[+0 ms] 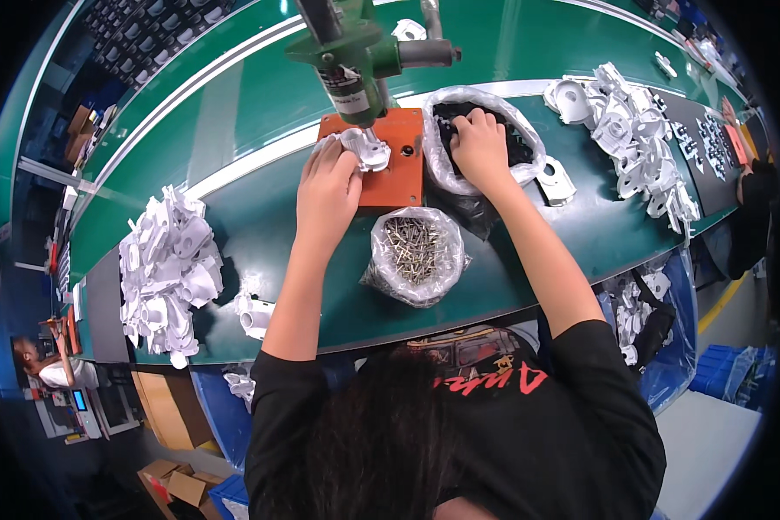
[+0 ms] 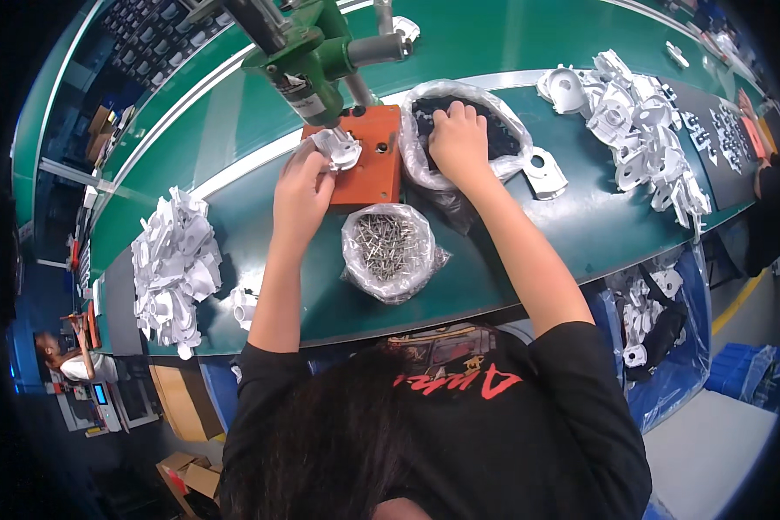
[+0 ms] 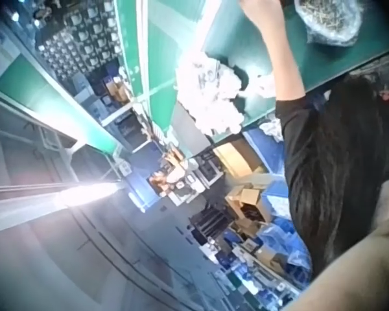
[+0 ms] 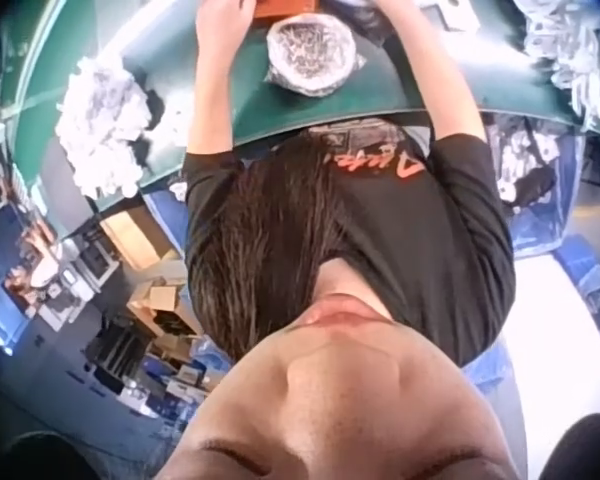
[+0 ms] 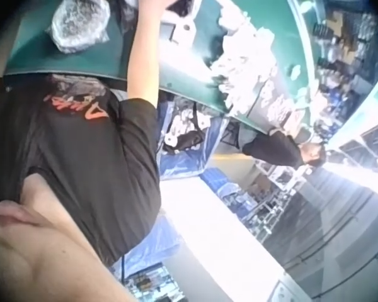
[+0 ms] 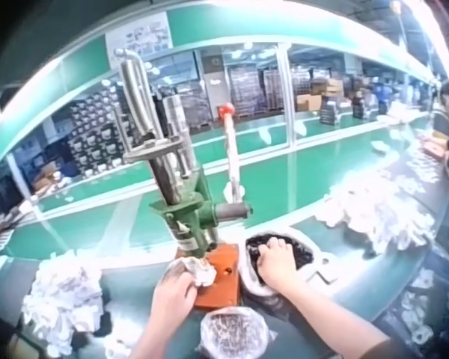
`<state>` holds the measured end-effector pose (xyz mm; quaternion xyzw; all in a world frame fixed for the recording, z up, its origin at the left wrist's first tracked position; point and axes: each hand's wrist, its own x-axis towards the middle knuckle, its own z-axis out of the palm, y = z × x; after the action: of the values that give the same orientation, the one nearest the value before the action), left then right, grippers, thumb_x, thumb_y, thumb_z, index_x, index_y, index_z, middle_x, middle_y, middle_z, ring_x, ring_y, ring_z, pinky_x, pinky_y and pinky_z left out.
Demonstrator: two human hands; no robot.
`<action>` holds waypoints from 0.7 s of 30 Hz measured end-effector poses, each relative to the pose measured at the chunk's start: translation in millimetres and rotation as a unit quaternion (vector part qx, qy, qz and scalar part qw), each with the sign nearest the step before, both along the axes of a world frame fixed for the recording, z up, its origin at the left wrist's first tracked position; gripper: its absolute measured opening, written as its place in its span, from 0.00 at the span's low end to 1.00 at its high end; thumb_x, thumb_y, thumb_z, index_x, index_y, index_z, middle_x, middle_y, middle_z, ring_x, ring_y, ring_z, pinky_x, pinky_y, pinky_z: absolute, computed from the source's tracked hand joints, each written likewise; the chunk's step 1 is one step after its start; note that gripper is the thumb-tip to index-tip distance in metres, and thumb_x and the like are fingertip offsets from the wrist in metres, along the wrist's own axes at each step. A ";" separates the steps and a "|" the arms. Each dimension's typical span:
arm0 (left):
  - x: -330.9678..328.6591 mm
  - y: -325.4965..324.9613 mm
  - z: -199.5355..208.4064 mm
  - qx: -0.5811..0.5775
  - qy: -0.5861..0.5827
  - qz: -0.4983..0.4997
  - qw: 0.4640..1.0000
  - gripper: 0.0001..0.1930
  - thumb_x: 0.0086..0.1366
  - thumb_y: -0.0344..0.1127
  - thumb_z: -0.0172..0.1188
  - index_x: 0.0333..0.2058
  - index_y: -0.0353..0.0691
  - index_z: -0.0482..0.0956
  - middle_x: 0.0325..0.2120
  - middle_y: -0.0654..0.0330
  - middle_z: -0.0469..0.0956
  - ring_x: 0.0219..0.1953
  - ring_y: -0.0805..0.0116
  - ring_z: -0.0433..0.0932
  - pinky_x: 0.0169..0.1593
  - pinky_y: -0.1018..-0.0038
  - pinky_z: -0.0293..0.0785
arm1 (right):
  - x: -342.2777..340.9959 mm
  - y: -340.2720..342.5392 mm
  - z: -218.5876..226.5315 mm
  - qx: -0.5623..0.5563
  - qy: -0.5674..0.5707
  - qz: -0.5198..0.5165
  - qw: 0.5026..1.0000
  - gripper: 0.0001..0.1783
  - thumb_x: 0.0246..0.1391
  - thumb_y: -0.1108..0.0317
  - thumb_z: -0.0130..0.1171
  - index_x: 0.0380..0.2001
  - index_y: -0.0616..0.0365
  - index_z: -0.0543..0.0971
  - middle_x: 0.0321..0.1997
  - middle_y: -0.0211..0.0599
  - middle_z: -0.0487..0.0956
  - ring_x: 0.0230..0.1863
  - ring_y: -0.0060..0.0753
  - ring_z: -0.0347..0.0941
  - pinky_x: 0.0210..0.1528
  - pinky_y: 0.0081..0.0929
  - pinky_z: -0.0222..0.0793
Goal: Assembling plastic components using a manual press machine and small fasteners.
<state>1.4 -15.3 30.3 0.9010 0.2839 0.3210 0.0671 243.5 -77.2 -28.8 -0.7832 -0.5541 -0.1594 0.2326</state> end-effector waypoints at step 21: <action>4.0 11.4 -14.4 -0.090 -0.017 -0.037 0.995 0.13 0.52 0.39 0.64 0.32 0.38 0.77 0.47 0.54 0.73 0.53 0.50 0.69 0.57 0.61 0.64 | 5.3 0.3 -7.0 0.058 0.009 0.023 0.998 0.08 0.44 0.70 0.57 0.32 0.54 0.75 0.33 0.35 0.74 0.41 0.41 0.68 0.42 0.37 0.61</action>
<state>5.4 -3.9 15.9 0.8957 0.2764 0.3068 0.1647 248.8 -76.9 -35.8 -0.7570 -0.5593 -0.1790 0.2865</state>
